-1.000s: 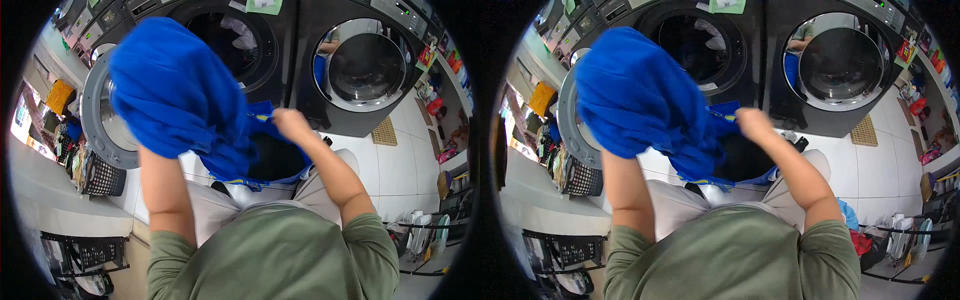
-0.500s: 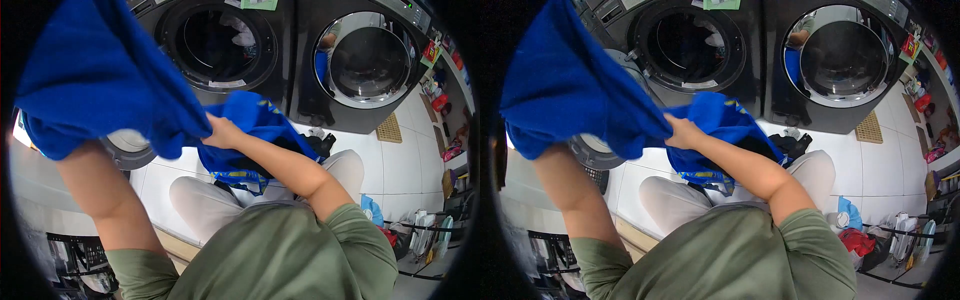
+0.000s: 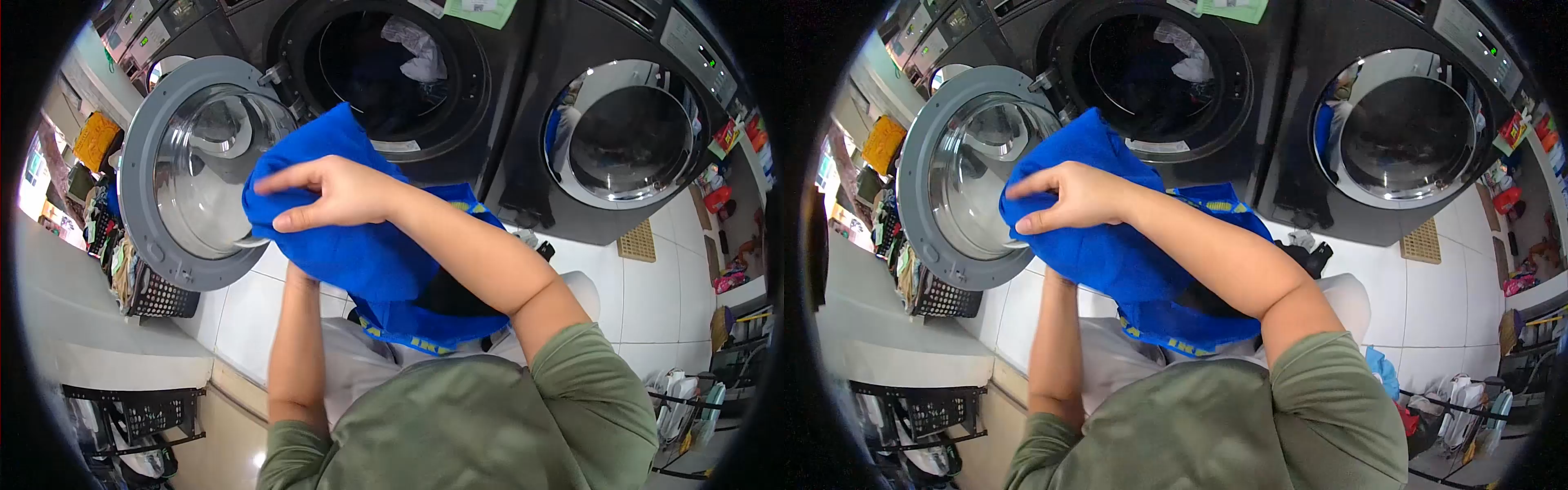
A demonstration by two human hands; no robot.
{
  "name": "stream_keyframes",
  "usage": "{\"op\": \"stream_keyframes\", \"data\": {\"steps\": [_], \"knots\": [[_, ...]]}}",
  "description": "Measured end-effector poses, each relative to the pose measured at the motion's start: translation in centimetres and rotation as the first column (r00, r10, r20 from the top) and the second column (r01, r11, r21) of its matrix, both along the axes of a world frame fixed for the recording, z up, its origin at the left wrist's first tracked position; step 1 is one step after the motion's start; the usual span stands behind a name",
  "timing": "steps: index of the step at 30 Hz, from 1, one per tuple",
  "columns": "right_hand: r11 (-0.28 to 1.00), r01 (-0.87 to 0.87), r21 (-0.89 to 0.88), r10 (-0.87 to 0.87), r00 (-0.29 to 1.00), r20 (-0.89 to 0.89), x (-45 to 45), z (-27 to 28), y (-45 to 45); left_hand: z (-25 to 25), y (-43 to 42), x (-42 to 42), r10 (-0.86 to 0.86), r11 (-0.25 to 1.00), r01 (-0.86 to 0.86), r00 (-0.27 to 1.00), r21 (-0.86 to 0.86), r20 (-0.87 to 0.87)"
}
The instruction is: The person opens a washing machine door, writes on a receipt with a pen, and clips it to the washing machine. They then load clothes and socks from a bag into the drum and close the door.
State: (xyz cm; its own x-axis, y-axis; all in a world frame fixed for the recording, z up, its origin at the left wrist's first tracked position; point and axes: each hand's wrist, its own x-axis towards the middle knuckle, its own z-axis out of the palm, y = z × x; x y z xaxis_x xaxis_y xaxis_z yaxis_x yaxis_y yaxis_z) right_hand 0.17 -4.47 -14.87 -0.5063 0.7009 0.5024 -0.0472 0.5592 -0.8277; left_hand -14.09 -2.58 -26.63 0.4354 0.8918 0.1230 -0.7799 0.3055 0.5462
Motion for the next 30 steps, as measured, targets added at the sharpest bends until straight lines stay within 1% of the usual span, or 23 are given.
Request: {"op": "stream_keyframes", "data": {"steps": [1,3,4,5,6,7,10,12,15,16,17,18,19,21,22,23,24,25,26,27,28,29,30], "knots": [[0.982,0.048,0.18,-0.08,0.982,0.172,0.9,1.0,0.1,-1.0,0.1,0.4,0.012,0.999,-0.013,0.999,-0.03,-0.053],[0.731,0.349,0.587,-0.602,0.735,0.312,3.7,1.4,-1.0,-1.8,0.4,-0.1,-0.008,0.997,-0.005,0.987,-0.075,-0.162],[0.898,0.306,0.317,-0.413,0.834,0.366,4.7,-1.5,0.8,-2.0,0.8,-1.0,-0.029,0.995,0.008,0.975,-0.098,-0.218],[0.992,0.095,0.087,-0.119,0.929,0.35,4.4,-5.2,1.7,-2.2,1.1,-2.0,-0.043,0.993,0.012,0.963,-0.117,-0.266],[0.977,0.085,-0.194,-0.024,0.955,0.294,3.1,-6.4,0.5,-2.3,1.6,-3.0,-0.065,0.99,0.024,0.949,-0.137,-0.309],[0.894,0.061,-0.445,0.043,0.974,0.221,2.0,-7.4,-0.4,-2.2,2.0,-3.8,-0.074,0.988,0.024,0.938,-0.151,-0.338],[0.614,-0.062,-0.787,-0.009,0.996,-0.085,-0.5,-11.1,0.5,-2.0,3.0,-5.1,-0.05,0.984,-0.031,0.897,-0.175,-0.439],[0.666,-0.004,-0.746,0.083,0.994,0.068,1.5,-13.0,6.2,-1.6,3.0,-5.2,0.106,0.973,-0.202,0.814,-0.107,-0.571],[0.776,0.351,-0.524,-0.421,0.907,-0.015,8.8,-9.6,19.9,-0.8,3.2,-2.9,0.639,0.743,-0.539,0.392,0.398,-0.662],[0.607,0.079,-0.791,-0.577,0.728,-0.371,12.2,-9.1,22.2,-0.3,3.0,-2.3,0.681,0.72,-0.425,0.281,0.548,-0.677],[0.619,0.242,-0.747,-0.693,0.616,-0.374,14.1,-6.6,23.7,-0.3,3.0,-2.0,0.72,0.691,-0.276,0.18,0.668,-0.67],[0.718,0.165,-0.676,-0.659,0.474,-0.584,15.0,-4.1,24.7,-1.3,3.3,-2.4,0.72,0.693,0.008,0.048,0.721,-0.692],[0.806,0.117,-0.58,-0.586,0.299,-0.754,15.2,-3.5,25.0,-1.8,3.3,-2.1,0.722,0.667,0.197,0.063,0.718,-0.689],[0.744,0.42,-0.52,-0.665,0.537,-0.519,13.0,-5.1,22.3,-3.1,2.4,-1.9,0.72,0.606,0.566,-0.092,0.559,-0.688],[0.844,0.396,-0.363,-0.507,0.808,-0.299,11.7,-7.2,19.3,-2.9,2.0,-1.7,0.663,0.647,0.632,-0.19,0.426,-0.724],[0.931,0.29,-0.22,-0.299,0.954,-0.011,10.3,-9.5,15.1,-2.2,1.7,-1.3,0.606,0.675,0.68,-0.291,0.286,-0.74],[0.906,0.156,-0.393,-0.083,0.977,0.198,8.5,-11.0,10.2,-2.0,1.5,-1.3,0.551,0.688,0.713,-0.393,0.134,-0.737],[0.754,-0.053,-0.655,0.353,0.873,0.336,7.6,-11.8,7.1,-2.6,2.0,-1.6,0.502,0.734,0.664,-0.389,0.143,-0.773],[0.732,-0.071,-0.678,0.545,0.658,0.52,7.0,-15.3,4.8,-3.4,2.7,-2.1,0.456,0.775,0.614,-0.377,0.151,-0.806],[0.842,0.005,-0.54,0.489,0.416,0.766,7.3,-20.5,3.2,-3.9,3.2,-2.4,0.414,0.81,0.565,-0.36,0.157,-0.836],[0.958,0.258,-0.129,0.059,0.261,0.963,8.5,-27.3,1.2,-3.3,3.4,-2.5,0.418,0.813,0.557,-0.357,0.17,-0.835],[0.853,0.404,0.331,-0.365,0.006,0.931,10.3,-31.5,-0.6,-3.3,3.4,-2.5,0.425,0.81,0.558,-0.345,0.181,-0.837],[0.848,0.45,0.28,-0.381,0.15,0.912,12.6,-30.7,-2.2,-3.5,3.2,-2.5,0.429,0.807,0.56,-0.334,0.189,-0.839]]}}
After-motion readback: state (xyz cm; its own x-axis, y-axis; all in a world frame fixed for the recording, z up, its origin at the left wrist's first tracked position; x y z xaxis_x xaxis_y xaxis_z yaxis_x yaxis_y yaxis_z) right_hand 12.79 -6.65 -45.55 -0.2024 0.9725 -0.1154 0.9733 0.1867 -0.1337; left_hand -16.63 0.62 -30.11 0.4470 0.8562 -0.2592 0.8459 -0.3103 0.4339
